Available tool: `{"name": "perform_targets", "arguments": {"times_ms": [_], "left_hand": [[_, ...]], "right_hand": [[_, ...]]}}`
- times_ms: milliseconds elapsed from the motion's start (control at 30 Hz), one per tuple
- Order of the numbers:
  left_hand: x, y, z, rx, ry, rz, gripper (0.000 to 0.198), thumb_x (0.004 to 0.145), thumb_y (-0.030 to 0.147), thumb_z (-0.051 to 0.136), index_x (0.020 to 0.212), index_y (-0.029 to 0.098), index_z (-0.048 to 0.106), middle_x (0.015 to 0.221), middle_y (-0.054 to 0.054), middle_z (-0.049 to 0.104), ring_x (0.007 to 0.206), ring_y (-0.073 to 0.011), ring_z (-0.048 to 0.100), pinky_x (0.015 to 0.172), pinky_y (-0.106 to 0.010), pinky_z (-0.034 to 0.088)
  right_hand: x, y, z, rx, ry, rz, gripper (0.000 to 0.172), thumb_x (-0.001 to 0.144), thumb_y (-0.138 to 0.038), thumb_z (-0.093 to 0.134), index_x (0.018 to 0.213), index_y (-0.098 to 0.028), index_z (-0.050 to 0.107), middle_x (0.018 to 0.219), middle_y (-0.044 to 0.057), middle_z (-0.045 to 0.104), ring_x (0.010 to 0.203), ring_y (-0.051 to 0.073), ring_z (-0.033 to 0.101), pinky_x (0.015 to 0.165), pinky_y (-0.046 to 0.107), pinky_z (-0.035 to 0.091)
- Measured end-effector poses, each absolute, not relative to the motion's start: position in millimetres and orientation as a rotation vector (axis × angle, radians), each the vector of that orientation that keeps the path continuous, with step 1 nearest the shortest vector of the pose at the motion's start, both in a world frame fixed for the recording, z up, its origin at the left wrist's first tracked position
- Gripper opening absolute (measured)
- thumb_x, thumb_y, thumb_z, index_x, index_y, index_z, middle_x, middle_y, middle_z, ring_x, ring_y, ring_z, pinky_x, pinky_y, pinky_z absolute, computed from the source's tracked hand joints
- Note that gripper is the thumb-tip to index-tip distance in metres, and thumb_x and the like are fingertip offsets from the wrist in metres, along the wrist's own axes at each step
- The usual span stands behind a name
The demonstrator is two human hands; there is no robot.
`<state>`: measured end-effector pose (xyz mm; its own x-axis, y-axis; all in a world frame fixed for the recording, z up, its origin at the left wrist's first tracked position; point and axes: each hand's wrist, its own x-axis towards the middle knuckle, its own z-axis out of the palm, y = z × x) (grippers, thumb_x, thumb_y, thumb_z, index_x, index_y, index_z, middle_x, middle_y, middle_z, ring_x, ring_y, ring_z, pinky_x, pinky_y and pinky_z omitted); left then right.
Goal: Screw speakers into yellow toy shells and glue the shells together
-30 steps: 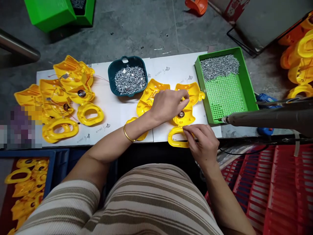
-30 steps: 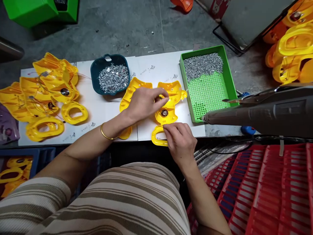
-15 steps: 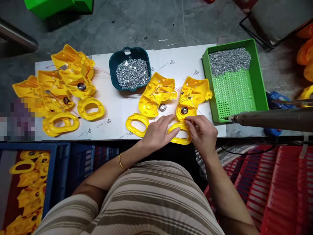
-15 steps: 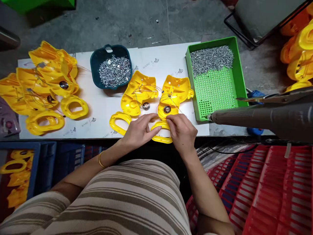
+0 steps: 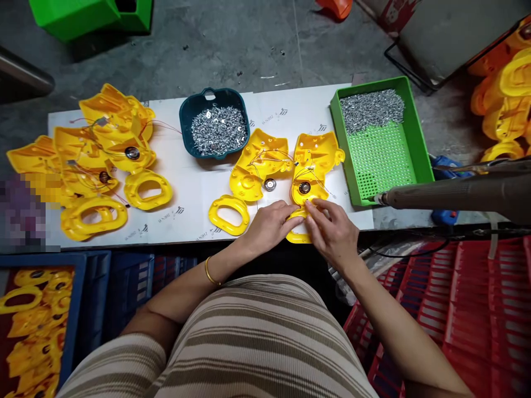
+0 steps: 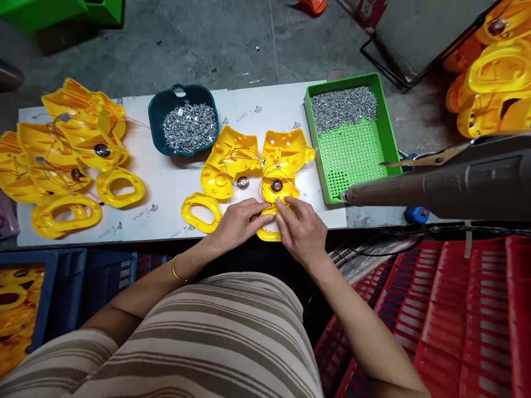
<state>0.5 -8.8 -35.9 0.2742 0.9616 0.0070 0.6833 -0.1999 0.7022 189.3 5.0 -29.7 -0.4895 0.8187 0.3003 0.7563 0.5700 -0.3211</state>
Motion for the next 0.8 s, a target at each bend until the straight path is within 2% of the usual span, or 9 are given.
{"name": "perform_targets", "arguments": {"times_ms": [100, 167, 300, 400, 467, 533, 600, 733, 800], "left_hand": [[2, -6, -37, 1.975, 1.456, 0.612, 0.025, 0.096, 0.032, 0.056, 0.11, 0.016, 0.07, 0.084, -0.005, 0.067, 0.076, -0.0152, 0.063, 0.071, -0.024, 0.049], [4, -5, -35, 2.004, 1.455, 0.585, 0.024, 0.096, 0.032, 0.055, 0.108, 0.016, 0.07, 0.081, -0.004, 0.066, 0.073, -0.0149, 0.063, 0.07, -0.024, 0.048], [-2, -8, -25, 2.169, 1.489, 0.548, 0.027, 0.097, 0.033, 0.053, 0.107, 0.015, 0.07, 0.082, -0.006, 0.069, 0.074, -0.0167, 0.064, 0.069, -0.026, 0.049], [-28, -12, -17, 2.257, 1.687, 0.813, 0.023, 0.097, 0.03, 0.052, 0.098, 0.018, 0.072, 0.085, -0.006, 0.07, 0.081, -0.0176, 0.063, 0.078, -0.03, 0.05], [-51, -14, -15, 2.207, 1.926, 0.989, 0.019, 0.094, 0.029, 0.057, 0.102, 0.019, 0.071, 0.099, -0.008, 0.068, 0.098, -0.0214, 0.06, 0.091, -0.036, 0.049], [-70, -15, -18, 2.106, 2.069, 0.978, 0.028, 0.091, 0.03, 0.06, 0.116, 0.018, 0.066, 0.116, -0.011, 0.063, 0.113, -0.0249, 0.054, 0.099, -0.04, 0.047], [-78, -18, -23, 1.997, 2.024, 0.894, 0.036, 0.092, 0.032, 0.057, 0.124, 0.017, 0.06, 0.126, -0.013, 0.056, 0.118, -0.024, 0.054, 0.1, -0.039, 0.048], [-62, -30, -34, 1.857, 1.883, 0.861, 0.043, 0.092, 0.035, 0.058, 0.131, 0.017, 0.053, 0.125, -0.012, 0.052, 0.104, -0.0185, 0.062, 0.091, -0.031, 0.054], [-52, -37, -36, 1.835, 1.877, 0.855, 0.043, 0.092, 0.035, 0.059, 0.131, 0.02, 0.052, 0.121, -0.01, 0.053, 0.091, -0.015, 0.064, 0.082, -0.028, 0.056]], "right_hand": [[191, -6, -32, -1.311, -2.554, 0.124, 0.045, 0.093, -0.031, 0.051, 0.135, -0.014, 0.054, 0.127, 0.017, 0.062, 0.114, 0.027, 0.058, 0.084, 0.037, 0.051], [192, -8, -35, -1.329, -2.622, 0.098, 0.052, 0.093, -0.034, 0.051, 0.14, -0.013, 0.048, 0.132, 0.019, 0.058, 0.116, 0.031, 0.055, 0.084, 0.041, 0.051], [200, 4, -42, -1.222, -2.588, 0.181, 0.051, 0.092, -0.024, 0.051, 0.141, -0.011, 0.046, 0.132, 0.02, 0.056, 0.116, 0.027, 0.054, 0.092, 0.039, 0.051], [209, 20, -43, -1.229, -2.545, 0.157, 0.051, 0.089, -0.014, 0.05, 0.14, -0.014, 0.048, 0.129, 0.018, 0.057, 0.112, 0.026, 0.055, 0.091, 0.037, 0.052], [212, 28, -41, -1.299, -2.501, 0.094, 0.051, 0.086, -0.014, 0.053, 0.138, -0.015, 0.051, 0.129, 0.018, 0.057, 0.111, 0.028, 0.056, 0.087, 0.038, 0.053], [208, 29, -35, -1.314, -2.44, 0.031, 0.049, 0.084, -0.016, 0.057, 0.133, -0.015, 0.054, 0.129, 0.019, 0.055, 0.112, 0.031, 0.055, 0.086, 0.041, 0.052], [199, 26, -26, -1.25, -2.364, -0.024, 0.043, 0.082, -0.018, 0.061, 0.124, -0.014, 0.059, 0.124, 0.019, 0.057, 0.11, 0.031, 0.055, 0.088, 0.043, 0.049], [167, 21, -8, -1.113, -2.368, 0.037, 0.024, 0.085, -0.016, 0.061, 0.109, -0.018, 0.064, 0.096, 0.009, 0.066, 0.087, 0.02, 0.057, 0.078, 0.033, 0.046], [152, 25, -5, -1.178, -2.464, 0.067, 0.022, 0.089, -0.02, 0.057, 0.109, -0.019, 0.065, 0.093, 0.007, 0.067, 0.084, 0.02, 0.053, 0.072, 0.033, 0.041]]}}
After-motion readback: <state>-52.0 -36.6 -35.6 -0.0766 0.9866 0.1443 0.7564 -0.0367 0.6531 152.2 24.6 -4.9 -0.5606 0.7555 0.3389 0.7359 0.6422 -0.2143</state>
